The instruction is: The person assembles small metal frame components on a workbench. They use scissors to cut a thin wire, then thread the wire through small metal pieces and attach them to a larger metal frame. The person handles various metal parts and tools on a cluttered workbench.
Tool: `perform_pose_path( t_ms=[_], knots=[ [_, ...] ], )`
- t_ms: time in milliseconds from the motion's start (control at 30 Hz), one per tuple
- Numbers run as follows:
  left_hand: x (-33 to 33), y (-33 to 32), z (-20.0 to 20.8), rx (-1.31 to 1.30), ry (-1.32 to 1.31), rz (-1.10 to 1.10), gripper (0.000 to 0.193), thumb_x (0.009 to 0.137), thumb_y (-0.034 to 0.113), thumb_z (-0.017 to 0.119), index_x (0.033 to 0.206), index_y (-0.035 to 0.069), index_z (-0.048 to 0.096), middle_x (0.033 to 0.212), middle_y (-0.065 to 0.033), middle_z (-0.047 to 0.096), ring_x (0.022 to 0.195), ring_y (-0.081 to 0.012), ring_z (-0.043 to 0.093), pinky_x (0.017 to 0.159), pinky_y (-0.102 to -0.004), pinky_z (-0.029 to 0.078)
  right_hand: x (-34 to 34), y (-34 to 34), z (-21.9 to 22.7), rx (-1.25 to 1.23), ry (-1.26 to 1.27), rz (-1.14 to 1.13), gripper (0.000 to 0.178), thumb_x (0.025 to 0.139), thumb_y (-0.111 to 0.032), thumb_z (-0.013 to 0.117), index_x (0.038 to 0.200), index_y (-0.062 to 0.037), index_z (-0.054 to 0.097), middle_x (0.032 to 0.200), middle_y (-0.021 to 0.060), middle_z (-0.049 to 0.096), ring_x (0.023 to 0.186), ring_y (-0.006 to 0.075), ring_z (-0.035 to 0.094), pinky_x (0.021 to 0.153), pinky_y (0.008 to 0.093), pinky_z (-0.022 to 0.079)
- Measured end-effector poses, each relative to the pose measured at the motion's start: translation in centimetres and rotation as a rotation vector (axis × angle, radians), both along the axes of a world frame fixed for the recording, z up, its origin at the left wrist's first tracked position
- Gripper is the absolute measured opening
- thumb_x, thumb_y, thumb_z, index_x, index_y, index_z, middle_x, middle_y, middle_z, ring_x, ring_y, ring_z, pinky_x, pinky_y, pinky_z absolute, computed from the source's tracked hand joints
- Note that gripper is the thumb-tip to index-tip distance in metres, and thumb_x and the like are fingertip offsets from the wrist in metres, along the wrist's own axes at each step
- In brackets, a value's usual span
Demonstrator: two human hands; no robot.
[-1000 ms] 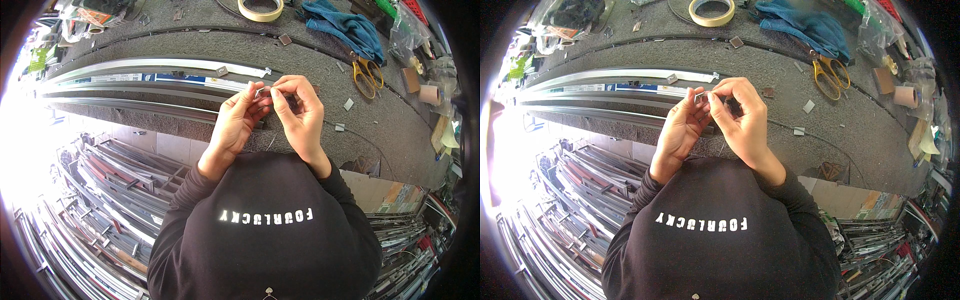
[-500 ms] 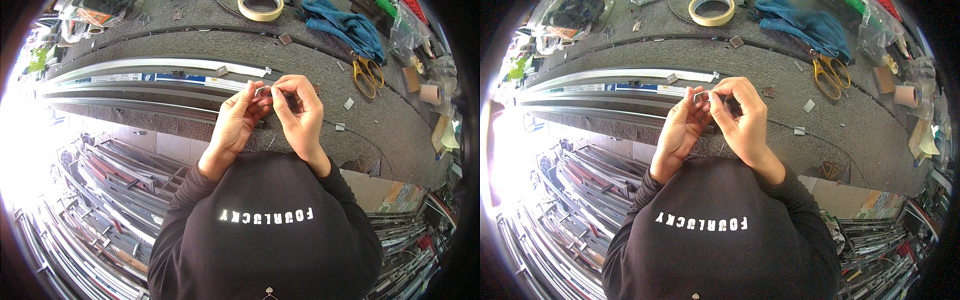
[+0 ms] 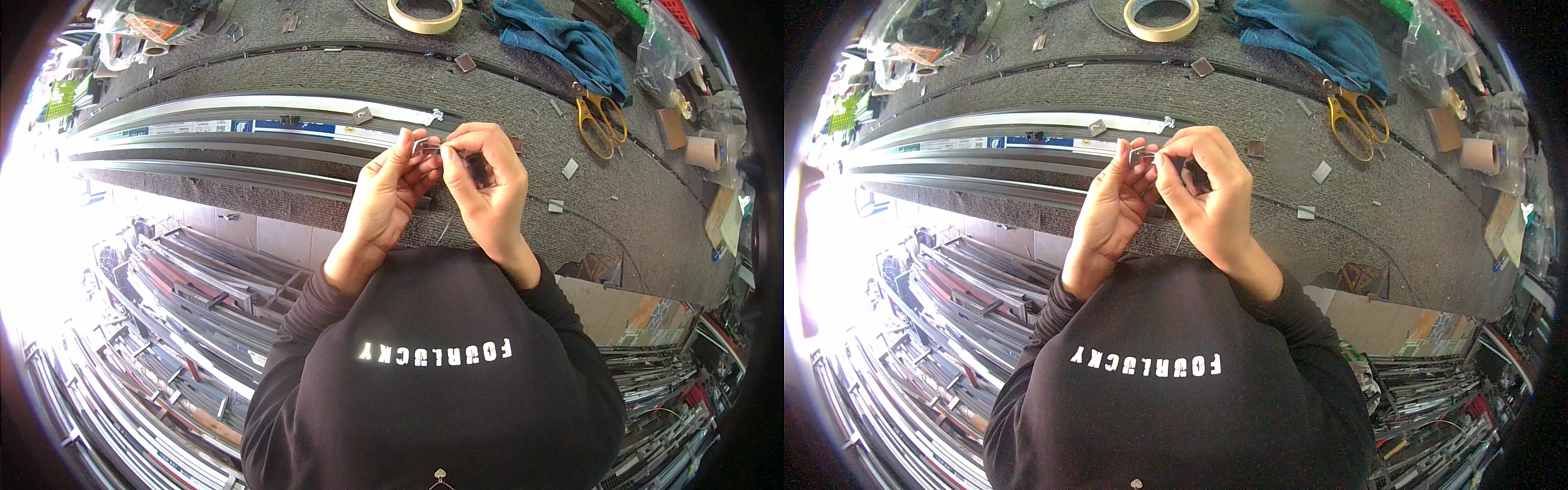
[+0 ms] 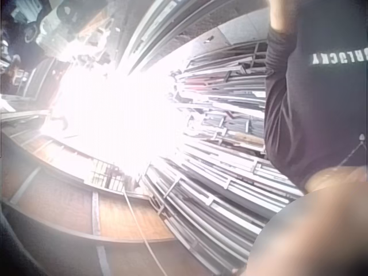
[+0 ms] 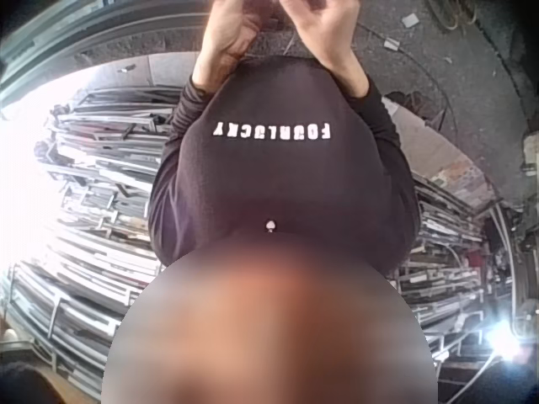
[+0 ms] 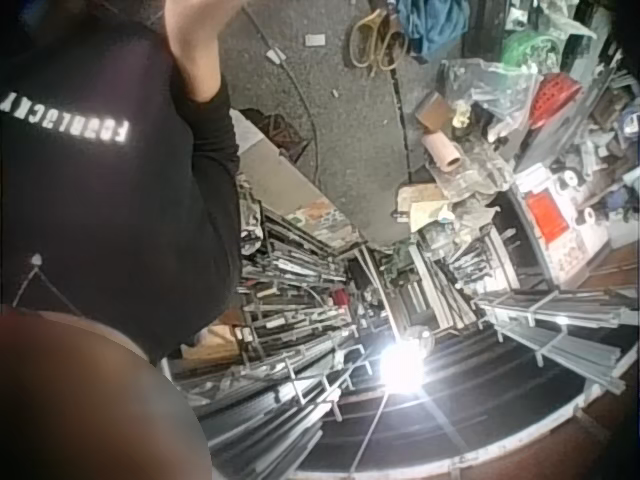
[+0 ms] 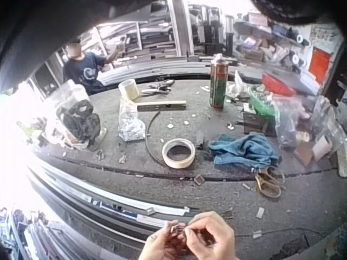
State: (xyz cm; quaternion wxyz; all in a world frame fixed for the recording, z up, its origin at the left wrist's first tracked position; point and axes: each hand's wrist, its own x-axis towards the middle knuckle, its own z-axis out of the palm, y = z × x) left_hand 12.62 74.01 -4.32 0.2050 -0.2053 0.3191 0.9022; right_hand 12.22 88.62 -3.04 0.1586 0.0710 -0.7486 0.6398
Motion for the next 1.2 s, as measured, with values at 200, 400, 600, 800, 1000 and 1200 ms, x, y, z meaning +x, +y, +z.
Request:
perform_pose_path(
  t_ms=[200, 400, 600, 800, 1000, 1200],
  knots=[
    [-0.03, -0.05, -0.18, -0.026, 0.019, -0.016, 0.034, 0.099, 0.035, 0.059, 0.119, 0.008, 0.062, 0.105, -0.0043, 0.071, 0.093, -0.0134, 0.068, 0.086, -0.0309, 0.054, 0.22, -0.13, -0.25, -0.133, -0.139, 0.033, 0.008, 0.089, -0.001, 0.067, 0.097, 0.0006, 0.069, 0.083, 0.0071, 0.066, 0.072, 0.0113, 0.063, 0.063, 0.0249, 0.048],
    [-0.05, -0.04, -0.35, -0.058, 0.008, 0.001, 0.034, 0.099, 0.037, 0.058, 0.12, 0.01, 0.061, 0.105, -0.0027, 0.072, 0.095, -0.0141, 0.068, 0.089, -0.0328, 0.053, 0.37, 0.0, -0.2, -0.055, -0.11, 0.02, 0.005, 0.089, -0.004, 0.07, 0.092, 0.0004, 0.07, 0.078, 0.0067, 0.065, 0.068, 0.0117, 0.061, 0.061, 0.0251, 0.047],
    [-0.1, 0.07, -0.19, -0.018, 0.013, 0.025, 0.034, 0.098, 0.033, 0.061, 0.118, 0.005, 0.064, 0.111, -0.0061, 0.07, 0.093, -0.0113, 0.067, 0.083, -0.0261, 0.056, 0.24, -0.06, -0.23, -0.06, -0.097, 0.031, 0.006, 0.088, -0.005, 0.071, 0.09, 0.0004, 0.07, 0.077, 0.0069, 0.064, 0.066, 0.0129, 0.059, 0.06, 0.0259, 0.046],
    [-0.1, 0.14, -0.15, -0.025, 0.019, 0.021, 0.034, 0.098, 0.033, 0.062, 0.118, 0.006, 0.064, 0.112, -0.0061, 0.069, 0.094, -0.0116, 0.067, 0.084, -0.0272, 0.056, 0.19, -0.03, -0.04, -0.024, -0.094, 0.045, 0.006, 0.088, -0.005, 0.071, 0.09, 0.0006, 0.069, 0.076, 0.0073, 0.063, 0.066, 0.0139, 0.059, 0.06, 0.0265, 0.046],
    [-0.1, 0.29, -0.1, -0.049, 0.01, 0.019, 0.033, 0.098, 0.032, 0.063, 0.117, 0.005, 0.065, 0.112, -0.0069, 0.07, 0.095, -0.0125, 0.068, 0.086, -0.0284, 0.056, 0.13, -0.03, 0.16, 0.016, -0.084, 0.053, 0.005, 0.088, -0.004, 0.07, 0.09, 0.0005, 0.069, 0.078, 0.0075, 0.063, 0.067, 0.0144, 0.059, 0.06, 0.0264, 0.046],
    [0.0, 0.43, -0.09, -0.067, 0.017, 0.023, 0.031, 0.098, 0.031, 0.062, 0.116, 0.005, 0.066, 0.112, -0.0068, 0.07, 0.095, -0.0123, 0.068, 0.086, -0.0285, 0.056, 0.2, 0.1, 0.46, 0.06, -0.084, 0.084, 0.005, 0.093, -0.001, 0.066, 0.094, 0.0032, 0.068, 0.085, 0.0044, 0.064, 0.076, 0.0076, 0.061, 0.066, 0.0211, 0.047]
  ],
)
